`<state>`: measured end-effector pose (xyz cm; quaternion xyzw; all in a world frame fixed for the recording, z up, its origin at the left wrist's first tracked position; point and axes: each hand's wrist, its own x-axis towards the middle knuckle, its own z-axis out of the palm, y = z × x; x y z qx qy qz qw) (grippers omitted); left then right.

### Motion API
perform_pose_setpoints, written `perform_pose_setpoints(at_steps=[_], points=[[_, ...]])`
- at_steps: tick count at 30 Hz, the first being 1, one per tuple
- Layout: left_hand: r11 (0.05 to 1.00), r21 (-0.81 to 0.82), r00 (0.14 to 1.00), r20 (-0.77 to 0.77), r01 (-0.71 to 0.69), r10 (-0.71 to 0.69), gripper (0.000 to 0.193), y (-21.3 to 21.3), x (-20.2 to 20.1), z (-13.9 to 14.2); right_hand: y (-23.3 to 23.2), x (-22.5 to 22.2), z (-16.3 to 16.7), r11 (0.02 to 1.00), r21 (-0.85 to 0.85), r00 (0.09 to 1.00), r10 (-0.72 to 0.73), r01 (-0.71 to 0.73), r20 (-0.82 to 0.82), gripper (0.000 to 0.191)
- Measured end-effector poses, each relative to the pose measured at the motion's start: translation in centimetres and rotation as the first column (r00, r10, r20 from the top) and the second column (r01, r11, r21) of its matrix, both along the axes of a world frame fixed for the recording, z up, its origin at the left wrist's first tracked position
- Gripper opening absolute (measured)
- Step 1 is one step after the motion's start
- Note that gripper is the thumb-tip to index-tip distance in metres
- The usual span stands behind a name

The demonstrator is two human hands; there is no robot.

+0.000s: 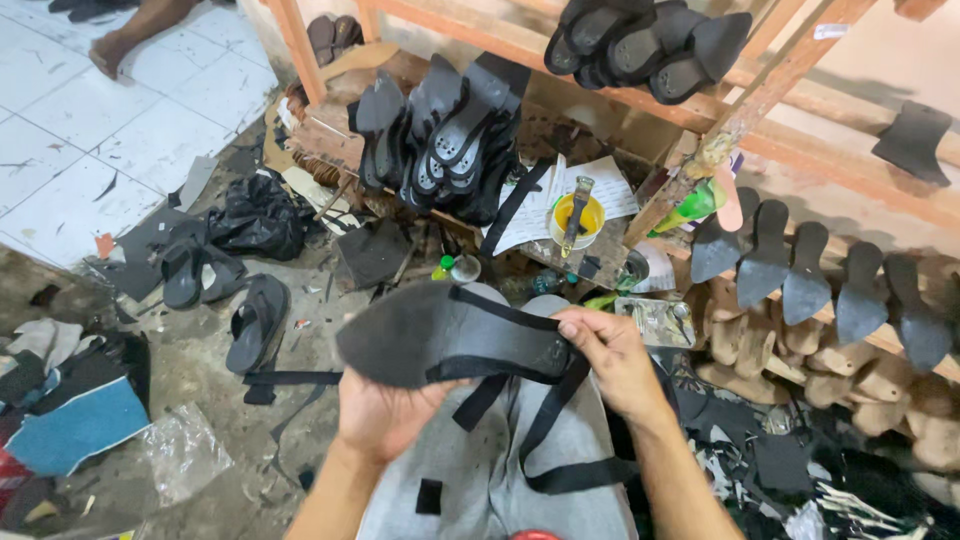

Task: The person cuts a black strap with scissors and attaches it to a sandal sole, repeating the process for multiple sandals. The person trims excess strap material and places the finished sandals on a nearby shelf.

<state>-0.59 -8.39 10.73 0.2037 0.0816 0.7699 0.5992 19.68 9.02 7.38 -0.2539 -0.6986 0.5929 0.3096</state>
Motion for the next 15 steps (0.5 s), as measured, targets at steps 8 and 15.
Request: perform_pose_setpoints(at_steps=[8, 15], points=[[0.868, -0.496, 0.254, -0.842, -0.017, -0.476, 0.032, 0.3, -0.8, -0.2, 0.6, -1.5, 6.3, 0.818, 0.345, 0.874, 0.349, -0.461, 0.338, 0.018], [0.887, -0.261, 0.212, -0.959, -0.381, -0.191, 0.035, 0.2, 0.5, -0.7, 1.4, -2.0, 3.2, 0.996, 0.061, 0.955, 0.038, -0.058, 0.294, 0.027]])
